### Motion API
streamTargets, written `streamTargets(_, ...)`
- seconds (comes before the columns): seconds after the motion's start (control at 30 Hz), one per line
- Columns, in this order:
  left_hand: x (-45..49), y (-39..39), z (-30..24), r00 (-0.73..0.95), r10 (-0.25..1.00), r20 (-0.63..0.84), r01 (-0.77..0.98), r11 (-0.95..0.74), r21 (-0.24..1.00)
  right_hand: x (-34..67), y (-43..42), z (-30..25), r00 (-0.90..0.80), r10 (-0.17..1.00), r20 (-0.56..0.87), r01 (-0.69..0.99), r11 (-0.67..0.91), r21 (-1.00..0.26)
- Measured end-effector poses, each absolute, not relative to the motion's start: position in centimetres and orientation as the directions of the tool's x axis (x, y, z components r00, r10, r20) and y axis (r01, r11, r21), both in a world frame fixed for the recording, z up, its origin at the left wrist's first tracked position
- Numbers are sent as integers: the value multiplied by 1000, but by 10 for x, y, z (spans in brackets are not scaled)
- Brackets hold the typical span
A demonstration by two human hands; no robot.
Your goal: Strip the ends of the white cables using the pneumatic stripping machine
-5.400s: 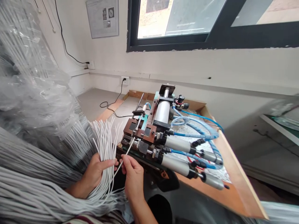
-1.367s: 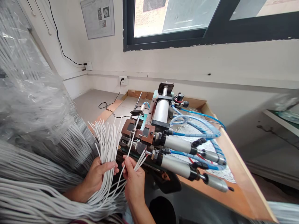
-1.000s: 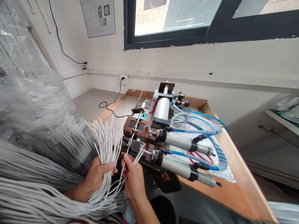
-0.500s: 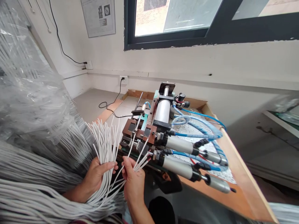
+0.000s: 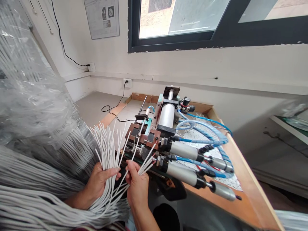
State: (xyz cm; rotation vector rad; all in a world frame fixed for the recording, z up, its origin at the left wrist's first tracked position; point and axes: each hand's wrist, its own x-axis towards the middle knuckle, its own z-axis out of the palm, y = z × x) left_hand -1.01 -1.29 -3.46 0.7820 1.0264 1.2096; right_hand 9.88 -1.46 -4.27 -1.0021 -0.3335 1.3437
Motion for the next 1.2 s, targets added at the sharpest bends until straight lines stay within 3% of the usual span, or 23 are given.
streamTargets(0.23, -8, -14, -32, 48, 980, -194, -380, 197, 904, 100, -7, -40, 200, 907, -372, -688, -140, -712)
streamTargets(0.43, -8, -14, -38, 81, 982, -173, -344, 191, 919, 99, -8, -37, -40, 945, -325, -702, -258, -664)
streamTargets(0.6, -8, -13, -34, 54, 990, -127, -323, 137, 936, 97, -15, -43, 208, 951, -228, -596, -62, -801)
streamTargets(0.7, -9, -13, -32, 42, 988, -150, -327, 155, 932, 97, -19, -48, 286, 927, -241, -595, -25, -803)
streamTargets(0.8, -10, -14, -32, 29, 983, -182, -317, 182, 931, 98, -20, -49, 269, 910, -316, -643, -75, -763)
streamTargets(1.2, -10, -13, -32, 76, 985, -153, -297, 169, 940, 102, -12, -41, 130, 925, -357, -688, -175, -704)
